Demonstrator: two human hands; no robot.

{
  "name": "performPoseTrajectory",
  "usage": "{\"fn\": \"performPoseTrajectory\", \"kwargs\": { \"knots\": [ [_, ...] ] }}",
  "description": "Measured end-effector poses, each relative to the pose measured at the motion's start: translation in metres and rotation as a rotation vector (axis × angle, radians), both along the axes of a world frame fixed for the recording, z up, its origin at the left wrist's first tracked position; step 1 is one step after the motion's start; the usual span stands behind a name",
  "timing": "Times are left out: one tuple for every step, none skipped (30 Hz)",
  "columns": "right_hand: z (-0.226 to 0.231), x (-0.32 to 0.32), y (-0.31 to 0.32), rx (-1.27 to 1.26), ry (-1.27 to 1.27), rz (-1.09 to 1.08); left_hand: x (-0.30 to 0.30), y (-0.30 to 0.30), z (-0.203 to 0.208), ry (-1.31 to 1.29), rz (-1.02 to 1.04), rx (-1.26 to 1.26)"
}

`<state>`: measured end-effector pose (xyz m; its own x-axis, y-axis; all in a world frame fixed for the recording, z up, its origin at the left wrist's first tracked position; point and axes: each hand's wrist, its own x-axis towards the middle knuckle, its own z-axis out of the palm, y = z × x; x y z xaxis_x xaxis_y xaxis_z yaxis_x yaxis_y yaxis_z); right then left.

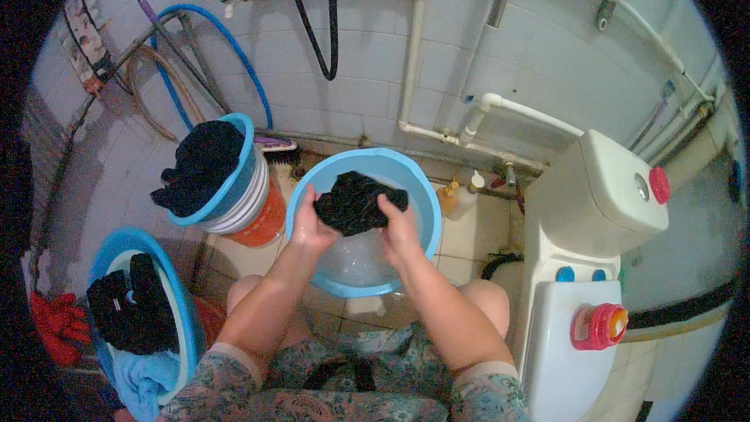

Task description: The person sits on the bathroom floor and hand-washes a black garment in a blue basin filled with water. They repeatedly submerge, scrub, and wring the item, then transfer it to a second basin. Later, they apply liquid detergent from a bottle to the garment and continue scrubbing it in the water.

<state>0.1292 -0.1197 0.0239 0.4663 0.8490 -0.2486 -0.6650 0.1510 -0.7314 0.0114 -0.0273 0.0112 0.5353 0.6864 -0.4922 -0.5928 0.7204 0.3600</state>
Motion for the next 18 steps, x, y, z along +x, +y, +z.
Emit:
{"fn": "performPoseTrajectory", "kwargs": {
  "knots": [
    [0.004, 0.006, 0.002, 0.013, -0.032, -0.007, -0.003, 0.009, -0.028, 0.100, 0.001, 0.090],
    [0.009, 0.012, 0.002, 0.027, -0.033, -0.037, -0.001, 0.005, -0.023, 0.148, -0.104, 0.084],
    [0.008, 0.013, 0.003, 0.073, -0.114, -0.040, -0.002, -0.001, -0.012, 0.201, -0.203, 0.080],
    [0.007, 0.013, 0.004, 0.119, -0.194, -0.042, -0.002, -0.005, -0.005, 0.253, -0.303, 0.077],
    [0.004, 0.013, 0.003, 0.098, -0.414, -0.005, -0.002, -0.005, -0.004, 0.046, -0.426, 0.016],
    [0.002, 0.010, -0.001, 0.076, -0.633, 0.032, -0.001, -0.007, -0.002, 0.003, -0.463, 0.060],
    [0.001, 0.004, -0.003, 0.017, -0.850, 0.126, 0.000, -0.010, 0.001, -0.040, -0.500, 0.104],
    [0.006, -0.006, -0.007, 0.051, -1.091, 0.225, 0.000, -0.011, 0.006, -0.080, -0.538, 0.147],
    [0.011, -0.019, -0.011, 0.069, -1.402, 0.249, -0.002, -0.009, 0.003, -0.031, -0.517, 0.126],
    [0.018, -0.031, -0.014, 0.081, -1.623, 0.344, -0.001, -0.009, 0.003, 0.001, -0.532, 0.116],
    [0.023, -0.043, -0.019, 0.094, -1.701, 0.358, -0.003, -0.009, 0.002, 0.053, -0.542, 0.163],
    [0.025, -0.051, -0.022, 0.107, -1.779, 0.372, -0.006, -0.010, 0.001, 0.106, -0.551, 0.210],
    [0.021, -0.048, -0.020, 0.077, -1.790, 0.325, -0.008, -0.012, -0.012, 0.093, -0.505, 0.206],
    [0.013, -0.046, -0.016, 0.052, -1.798, 0.278, -0.007, -0.016, -0.012, 0.087, -0.426, 0.131],
    [0.006, -0.042, -0.013, 0.017, -1.808, 0.230, 0.002, -0.024, -0.011, 0.076, -0.353, 0.053],
    [0.003, -0.034, -0.005, -0.199, -1.665, 0.130, 0.010, -0.033, -0.011, 0.066, -0.279, -0.025],
    [0.009, -0.025, 0.011, -0.380, -1.515, 0.039, 0.021, -0.026, -0.066, -0.222, -0.036, 0.008],
    [0.007, -0.012, 0.018, -0.582, -1.354, -0.066, 0.023, -0.043, -0.034, -0.165, -0.124, 0.046]
  ]
}}
